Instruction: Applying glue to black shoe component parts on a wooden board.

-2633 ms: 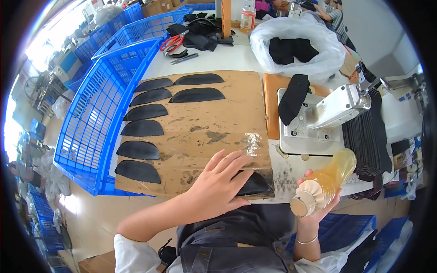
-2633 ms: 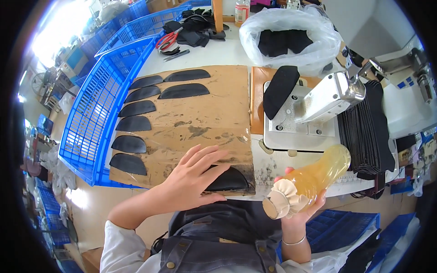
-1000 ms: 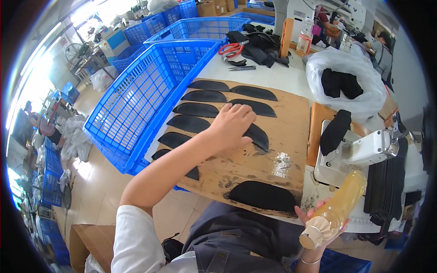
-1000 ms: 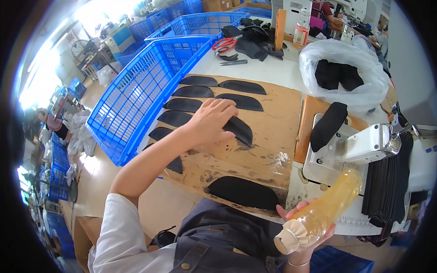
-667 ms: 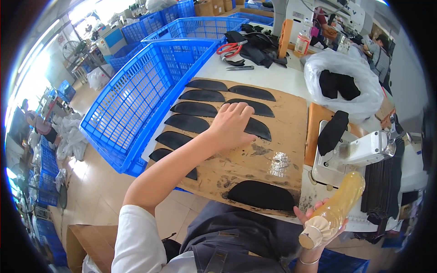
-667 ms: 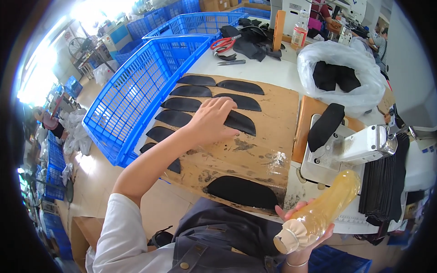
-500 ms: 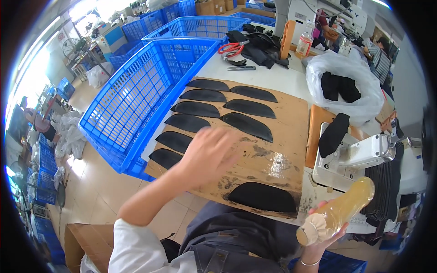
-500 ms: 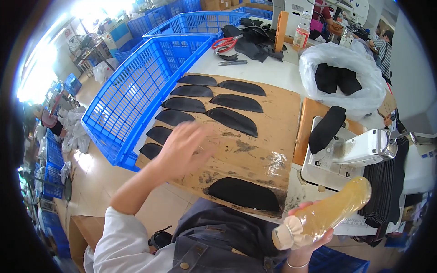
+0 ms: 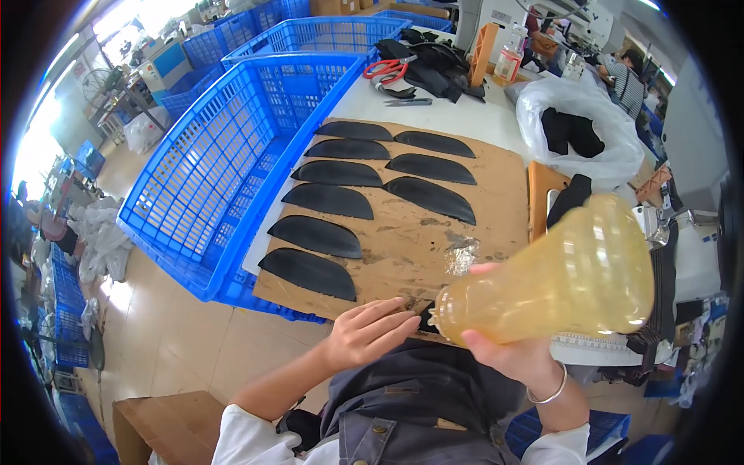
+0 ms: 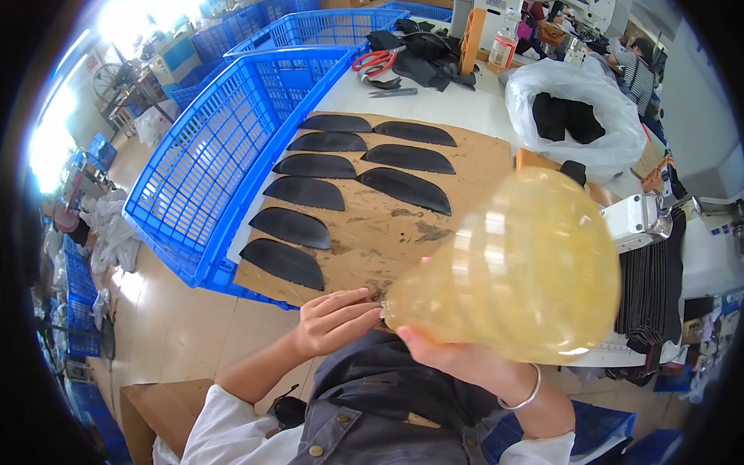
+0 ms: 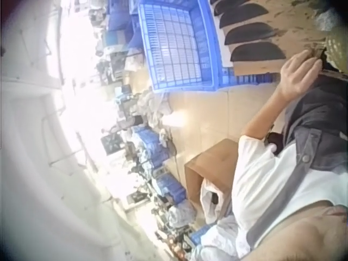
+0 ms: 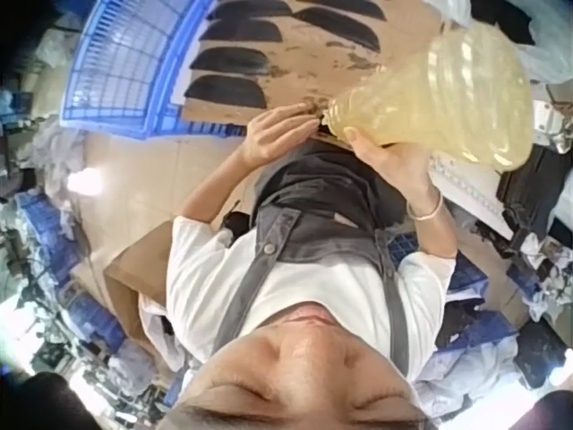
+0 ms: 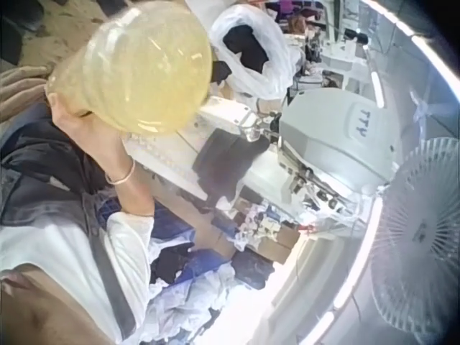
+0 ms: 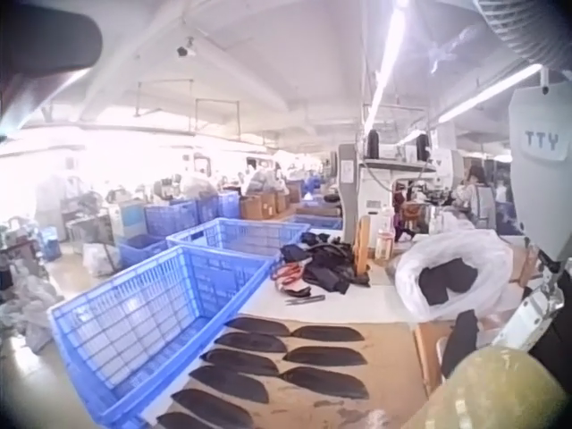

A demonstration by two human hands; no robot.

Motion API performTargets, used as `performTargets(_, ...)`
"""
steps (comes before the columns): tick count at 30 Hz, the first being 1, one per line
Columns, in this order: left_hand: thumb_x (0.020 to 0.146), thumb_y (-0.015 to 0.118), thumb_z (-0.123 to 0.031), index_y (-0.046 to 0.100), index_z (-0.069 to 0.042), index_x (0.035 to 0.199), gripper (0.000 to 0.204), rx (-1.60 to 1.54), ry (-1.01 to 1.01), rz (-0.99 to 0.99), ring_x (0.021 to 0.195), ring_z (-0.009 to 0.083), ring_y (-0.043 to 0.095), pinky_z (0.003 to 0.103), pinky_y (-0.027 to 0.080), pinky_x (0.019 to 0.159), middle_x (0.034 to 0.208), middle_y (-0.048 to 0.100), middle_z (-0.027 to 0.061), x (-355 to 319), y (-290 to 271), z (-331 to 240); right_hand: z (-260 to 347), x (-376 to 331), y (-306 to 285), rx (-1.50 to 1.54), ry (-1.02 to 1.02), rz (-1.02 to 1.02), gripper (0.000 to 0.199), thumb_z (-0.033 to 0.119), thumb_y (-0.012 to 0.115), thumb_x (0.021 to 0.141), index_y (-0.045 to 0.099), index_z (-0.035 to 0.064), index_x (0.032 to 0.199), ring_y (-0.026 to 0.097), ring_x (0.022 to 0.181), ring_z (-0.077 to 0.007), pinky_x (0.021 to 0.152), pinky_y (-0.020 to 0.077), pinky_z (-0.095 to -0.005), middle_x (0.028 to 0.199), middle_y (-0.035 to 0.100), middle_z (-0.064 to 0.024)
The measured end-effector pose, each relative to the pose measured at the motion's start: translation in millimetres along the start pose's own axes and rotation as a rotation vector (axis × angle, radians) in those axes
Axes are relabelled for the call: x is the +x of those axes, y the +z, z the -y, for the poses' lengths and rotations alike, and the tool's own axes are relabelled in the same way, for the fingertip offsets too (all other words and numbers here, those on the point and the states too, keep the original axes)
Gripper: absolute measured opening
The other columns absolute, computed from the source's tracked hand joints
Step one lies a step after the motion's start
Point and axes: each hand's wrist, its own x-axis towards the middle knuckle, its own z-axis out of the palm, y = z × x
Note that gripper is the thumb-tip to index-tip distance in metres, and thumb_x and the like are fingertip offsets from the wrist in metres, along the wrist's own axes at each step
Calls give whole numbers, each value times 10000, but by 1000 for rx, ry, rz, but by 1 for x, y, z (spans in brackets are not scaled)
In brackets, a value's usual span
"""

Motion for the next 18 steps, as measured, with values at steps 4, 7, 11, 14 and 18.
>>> performTargets(4, 697, 648, -84, 640, -34, 935, 243, -32, -2, 5, 907, 238, 631, 320, 537, 739, 918, 641, 72, 2, -6, -1, 4, 5, 23, 254, 263, 30, 598, 98, 731, 680, 449, 38, 1204, 522, 1021, -166, 842, 458, -303, 1162, 519, -89)
performTargets(7, 696, 645, -88, 635, -42, 936, 244, -105, -67, 29, 917, 226, 627, 320, 530, 752, 924, 636, 57, 1, -6, -1, 25, 18, 11, -112, 217, 98, 547, 122, 735, 675, 507, 51, 1167, 556, 985, -173, 838, 465, -309, 1103, 562, -66)
performTargets(11, 677, 662, -98, 634, -48, 938, 267, -51, -38, 29, 913, 222, 624, 322, 525, 762, 921, 636, 48, 9, -8, -1, 4, 0, 14, -321, 194, 47, 502, 132, 735, 670, 543, 52, 1128, 576, 955, -192, 837, 467, -317, 1064, 587, -67)
performTargets(14, 670, 667, -97, 635, -48, 938, 274, -23, -20, 24, 899, 222, 624, 317, 525, 758, 913, 637, 48, 1, 2, 1, -9, -11, 3, -472, 177, 12, 473, 138, 734, 667, 568, 53, 1101, 590, 934, -205, 836, 469, -322, 1038, 603, -68)
performTargets(18, 673, 663, -93, 634, -47, 928, 261, -20, -59, 28, 882, 219, 625, 313, 525, 753, 899, 637, 47, -1, -2, 0, -10, -41, -36, -372, 184, -76, 439, 126, 727, 650, 588, 29, 1055, 607, 897, -224, 842, 469, -335, 1017, 623, -95)
